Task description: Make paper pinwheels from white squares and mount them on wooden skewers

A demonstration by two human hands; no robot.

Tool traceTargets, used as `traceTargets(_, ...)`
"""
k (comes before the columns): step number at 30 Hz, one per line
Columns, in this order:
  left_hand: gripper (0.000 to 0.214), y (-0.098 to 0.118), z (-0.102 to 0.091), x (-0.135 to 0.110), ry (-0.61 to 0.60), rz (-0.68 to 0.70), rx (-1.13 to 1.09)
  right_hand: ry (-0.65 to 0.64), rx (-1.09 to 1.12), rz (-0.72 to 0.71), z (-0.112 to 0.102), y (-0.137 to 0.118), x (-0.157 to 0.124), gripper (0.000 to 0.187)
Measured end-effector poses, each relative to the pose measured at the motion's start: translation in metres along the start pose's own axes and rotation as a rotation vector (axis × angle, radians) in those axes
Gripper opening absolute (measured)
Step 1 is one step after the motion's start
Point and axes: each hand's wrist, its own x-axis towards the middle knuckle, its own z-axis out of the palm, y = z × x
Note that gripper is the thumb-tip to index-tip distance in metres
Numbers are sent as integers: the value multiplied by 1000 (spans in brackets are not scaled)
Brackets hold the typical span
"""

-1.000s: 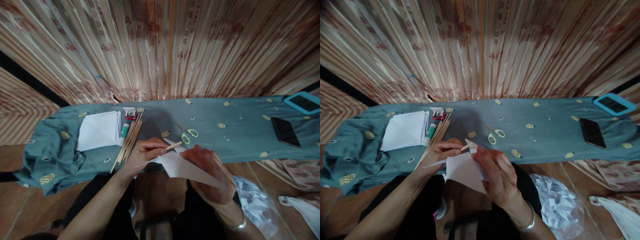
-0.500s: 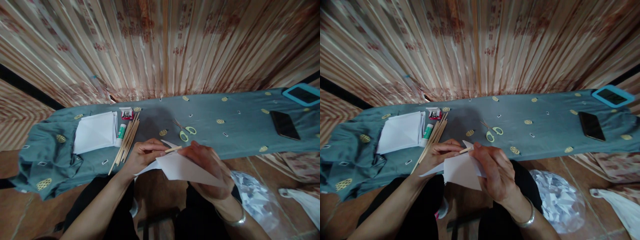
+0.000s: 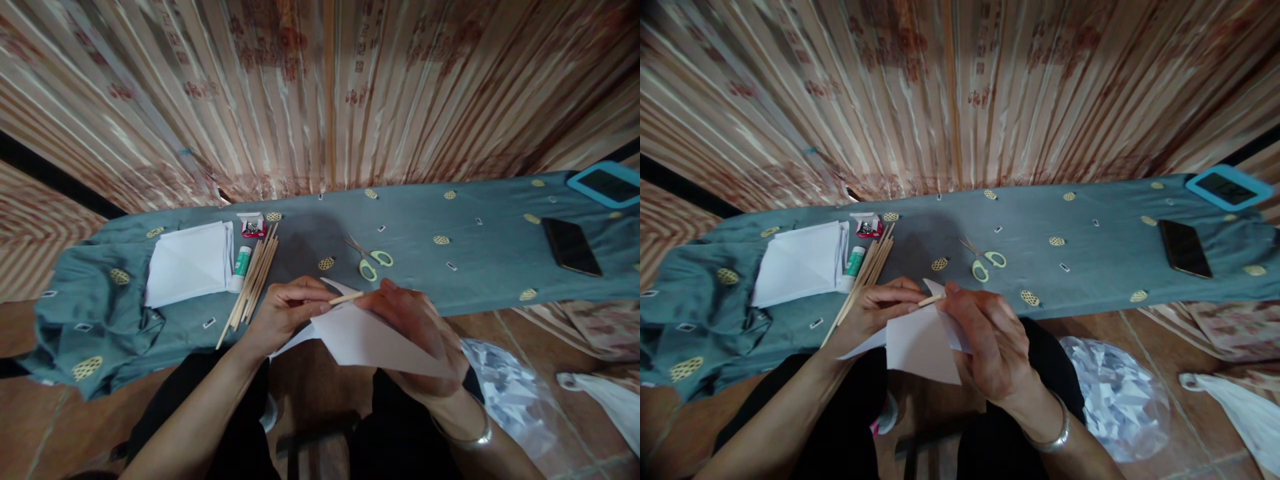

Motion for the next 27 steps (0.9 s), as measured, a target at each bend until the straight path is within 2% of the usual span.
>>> traceTargets(2, 19, 1, 0, 0, 0, -3, -2, -1, 16, 2, 0, 0, 1, 63)
traceTargets(8, 20, 2, 0, 0, 3, -19, -11, -4, -3, 9, 0, 0, 2, 61)
traceTargets(13, 21, 1, -1, -1, 10, -7, 9, -51, -12, 19, -2, -1, 4, 49)
traceTargets(27, 23, 2, 0, 0, -2, 0, 10, -54, -12, 4, -4, -1, 5, 42)
